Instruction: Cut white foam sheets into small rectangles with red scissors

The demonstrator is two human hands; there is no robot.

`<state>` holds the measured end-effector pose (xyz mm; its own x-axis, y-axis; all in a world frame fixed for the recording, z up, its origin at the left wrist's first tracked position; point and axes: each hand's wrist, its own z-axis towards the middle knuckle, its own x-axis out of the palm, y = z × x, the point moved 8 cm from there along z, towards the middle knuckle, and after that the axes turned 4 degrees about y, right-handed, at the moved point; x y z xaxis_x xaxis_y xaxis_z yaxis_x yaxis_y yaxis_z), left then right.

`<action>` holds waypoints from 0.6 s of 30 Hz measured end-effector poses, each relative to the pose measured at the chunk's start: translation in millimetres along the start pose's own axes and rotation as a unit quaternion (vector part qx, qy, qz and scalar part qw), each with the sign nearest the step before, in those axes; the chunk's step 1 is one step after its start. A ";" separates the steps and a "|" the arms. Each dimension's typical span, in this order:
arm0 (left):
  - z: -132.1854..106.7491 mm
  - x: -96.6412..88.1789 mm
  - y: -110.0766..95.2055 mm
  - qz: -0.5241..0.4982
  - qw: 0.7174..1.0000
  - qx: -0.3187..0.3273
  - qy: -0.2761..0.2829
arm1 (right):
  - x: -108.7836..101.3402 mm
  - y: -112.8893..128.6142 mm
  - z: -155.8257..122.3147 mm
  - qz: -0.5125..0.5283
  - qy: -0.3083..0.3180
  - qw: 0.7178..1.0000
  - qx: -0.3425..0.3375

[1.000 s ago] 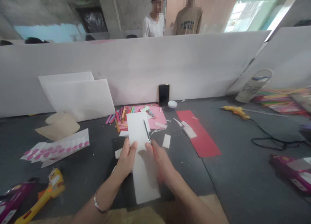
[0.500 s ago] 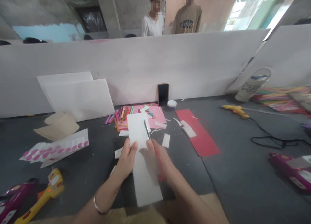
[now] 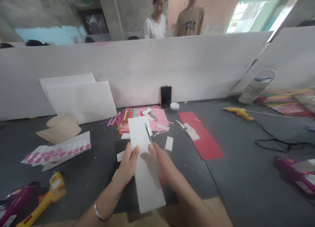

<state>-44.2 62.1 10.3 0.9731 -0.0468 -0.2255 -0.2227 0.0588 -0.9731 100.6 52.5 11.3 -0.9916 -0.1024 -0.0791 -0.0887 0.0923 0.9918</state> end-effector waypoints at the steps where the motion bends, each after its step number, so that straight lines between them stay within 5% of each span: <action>1: -0.7 -0.1 -1.1 0.007 1.000 -0.002 -0.002 | 0.2 -1.3 0.4 -0.010 0.009 1.000 0.002; 18: -0.6 4.2 -1.7 -0.024 1.000 0.005 0.009 | -0.6 11.4 -1.2 0.036 -0.007 0.999 0.007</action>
<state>-39.7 61.2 11.1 0.9814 -0.0688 -0.1791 -0.1746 0.0668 -0.9824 100.4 52.4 22.8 -0.9967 -0.0807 -0.0097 -0.0187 0.1118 0.9936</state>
